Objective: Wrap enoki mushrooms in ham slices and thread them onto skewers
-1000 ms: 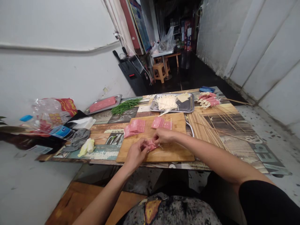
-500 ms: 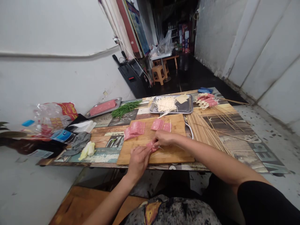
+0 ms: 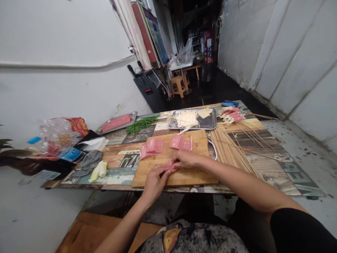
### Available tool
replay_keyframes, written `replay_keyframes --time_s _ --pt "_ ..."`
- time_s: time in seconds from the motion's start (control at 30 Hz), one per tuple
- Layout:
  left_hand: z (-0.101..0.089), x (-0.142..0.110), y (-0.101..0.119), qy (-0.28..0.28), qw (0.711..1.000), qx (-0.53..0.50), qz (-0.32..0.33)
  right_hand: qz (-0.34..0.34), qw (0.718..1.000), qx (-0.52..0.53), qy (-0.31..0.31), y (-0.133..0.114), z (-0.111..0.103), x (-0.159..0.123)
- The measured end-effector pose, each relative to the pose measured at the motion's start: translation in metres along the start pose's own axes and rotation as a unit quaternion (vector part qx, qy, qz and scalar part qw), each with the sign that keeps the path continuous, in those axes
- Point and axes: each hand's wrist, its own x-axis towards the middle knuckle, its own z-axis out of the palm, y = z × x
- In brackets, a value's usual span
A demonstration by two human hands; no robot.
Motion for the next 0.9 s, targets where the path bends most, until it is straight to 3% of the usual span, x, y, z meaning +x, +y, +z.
replay_keyframes --time_s 0.1,0.17,0.3,0.4,0.6,0.73,0.9 --pt "-0.002 0.003 -0.001 -0.016 0.999 -0.021 -0.032 -0.054 0.991 -0.106 0.065 0.006 0.010 -0.006" --pt "-0.002 0.005 -0.003 -0.027 0.998 -0.031 -0.056 -0.113 0.967 -0.210 0.090 0.009 0.016 -0.009" --pt "-0.002 0.006 -0.005 -0.033 0.997 -0.018 -0.069 -0.203 0.910 -0.354 0.073 0.009 0.021 -0.016" --pt "-0.003 0.009 -0.006 -0.051 0.997 -0.010 -0.062 -0.218 0.894 -0.385 0.066 0.004 0.021 -0.021" --pt "-0.006 0.013 -0.003 -0.061 0.995 -0.023 -0.074 -0.213 0.896 -0.376 0.098 -0.002 0.018 -0.032" --pt "-0.006 0.013 -0.002 -0.064 0.994 -0.012 -0.086 -0.220 0.902 -0.360 0.088 -0.008 0.016 -0.038" --pt "-0.004 0.012 -0.005 -0.054 0.994 -0.027 -0.090 -0.166 0.944 -0.245 0.148 -0.010 0.021 -0.031"
